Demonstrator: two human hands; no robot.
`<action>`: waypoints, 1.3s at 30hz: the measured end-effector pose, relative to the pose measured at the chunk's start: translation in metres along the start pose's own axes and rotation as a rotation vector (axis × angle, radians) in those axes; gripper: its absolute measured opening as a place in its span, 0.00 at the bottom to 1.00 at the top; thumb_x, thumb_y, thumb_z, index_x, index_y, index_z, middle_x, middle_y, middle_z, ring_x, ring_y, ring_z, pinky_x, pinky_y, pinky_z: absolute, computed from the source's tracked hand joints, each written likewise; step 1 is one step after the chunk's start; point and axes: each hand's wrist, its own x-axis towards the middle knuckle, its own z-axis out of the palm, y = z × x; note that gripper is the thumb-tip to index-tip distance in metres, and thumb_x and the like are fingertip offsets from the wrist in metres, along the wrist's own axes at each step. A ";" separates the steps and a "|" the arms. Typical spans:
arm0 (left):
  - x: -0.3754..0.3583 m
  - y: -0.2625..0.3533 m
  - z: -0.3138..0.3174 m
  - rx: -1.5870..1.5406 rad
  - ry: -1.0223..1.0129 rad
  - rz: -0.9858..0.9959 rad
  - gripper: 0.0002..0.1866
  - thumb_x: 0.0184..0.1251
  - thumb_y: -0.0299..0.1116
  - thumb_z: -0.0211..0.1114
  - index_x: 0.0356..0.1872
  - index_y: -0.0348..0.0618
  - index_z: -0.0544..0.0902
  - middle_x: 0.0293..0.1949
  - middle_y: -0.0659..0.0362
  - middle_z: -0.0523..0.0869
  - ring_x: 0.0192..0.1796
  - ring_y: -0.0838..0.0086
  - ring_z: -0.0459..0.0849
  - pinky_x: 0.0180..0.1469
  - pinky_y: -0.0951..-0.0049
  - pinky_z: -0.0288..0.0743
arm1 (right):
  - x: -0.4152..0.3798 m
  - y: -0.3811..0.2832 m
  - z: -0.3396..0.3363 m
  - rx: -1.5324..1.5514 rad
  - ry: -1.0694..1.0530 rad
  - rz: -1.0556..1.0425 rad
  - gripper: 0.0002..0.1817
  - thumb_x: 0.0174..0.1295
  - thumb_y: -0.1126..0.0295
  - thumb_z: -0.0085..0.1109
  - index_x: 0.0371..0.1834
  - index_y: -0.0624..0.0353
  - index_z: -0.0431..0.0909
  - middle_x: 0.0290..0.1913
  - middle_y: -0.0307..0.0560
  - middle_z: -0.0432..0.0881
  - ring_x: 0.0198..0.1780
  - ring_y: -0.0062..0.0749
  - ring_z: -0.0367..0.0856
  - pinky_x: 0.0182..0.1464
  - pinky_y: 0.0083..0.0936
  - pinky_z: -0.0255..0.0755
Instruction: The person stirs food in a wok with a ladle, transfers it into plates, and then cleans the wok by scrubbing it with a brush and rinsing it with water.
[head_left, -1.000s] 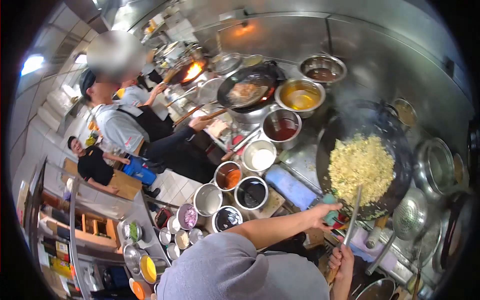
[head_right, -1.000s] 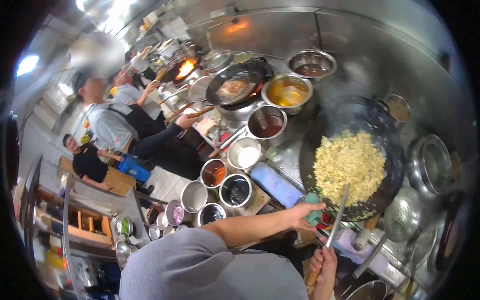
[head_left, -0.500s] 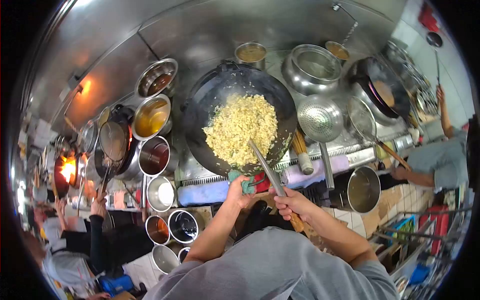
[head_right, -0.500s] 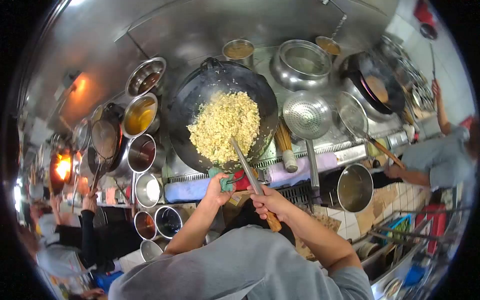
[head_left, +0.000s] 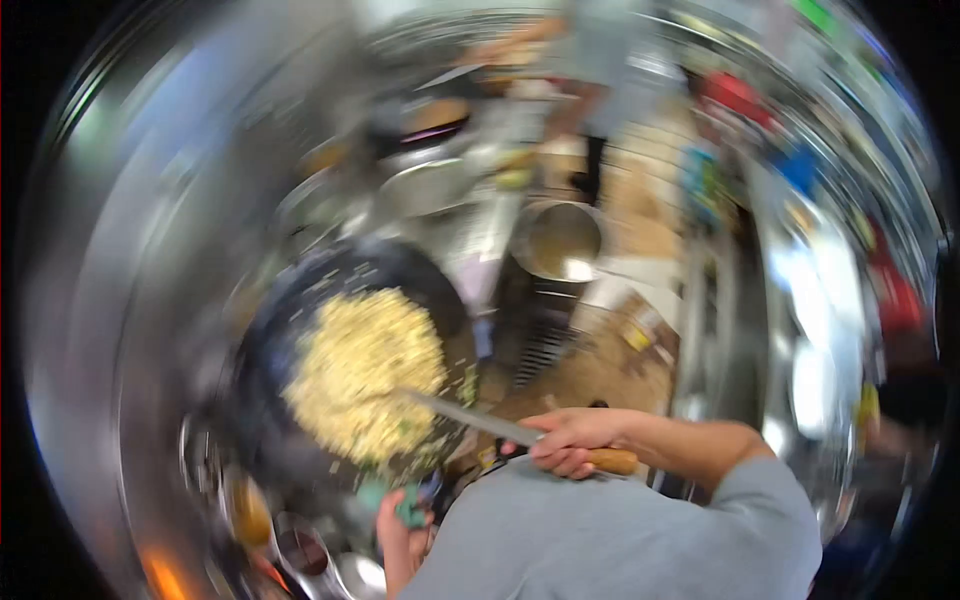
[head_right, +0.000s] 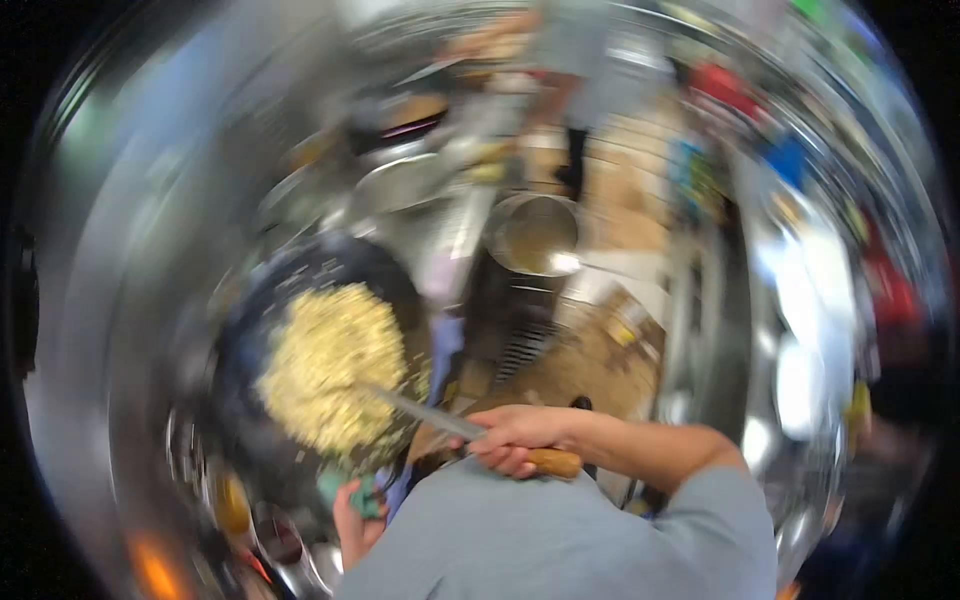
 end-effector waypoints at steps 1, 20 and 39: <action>0.000 -0.001 0.013 0.085 0.012 -0.025 0.10 0.57 0.36 0.58 0.35 0.42 0.75 0.27 0.56 0.79 0.25 0.68 0.77 0.20 0.67 0.68 | -0.021 0.014 -0.003 0.004 0.043 -0.089 0.17 0.68 0.69 0.49 0.59 0.52 0.63 0.21 0.29 0.58 0.15 0.09 0.56 0.15 0.12 0.56; 0.025 -0.169 0.274 0.614 -0.587 -0.892 0.08 0.58 0.37 0.57 0.30 0.44 0.72 0.23 0.59 0.74 0.21 0.71 0.73 0.18 0.75 0.63 | -0.199 0.205 0.041 0.632 0.701 -0.985 0.14 0.66 0.74 0.47 0.54 0.53 0.64 0.22 0.30 0.62 0.17 0.10 0.60 0.18 0.16 0.60; 0.054 -0.232 0.346 0.833 -0.737 -0.857 0.07 0.59 0.39 0.56 0.30 0.49 0.74 0.23 0.63 0.77 0.21 0.75 0.75 0.18 0.75 0.67 | -0.354 0.228 -0.116 -0.543 2.339 -0.127 0.18 0.63 0.70 0.44 0.55 0.65 0.60 0.33 0.65 0.79 0.28 0.51 0.83 0.27 0.42 0.75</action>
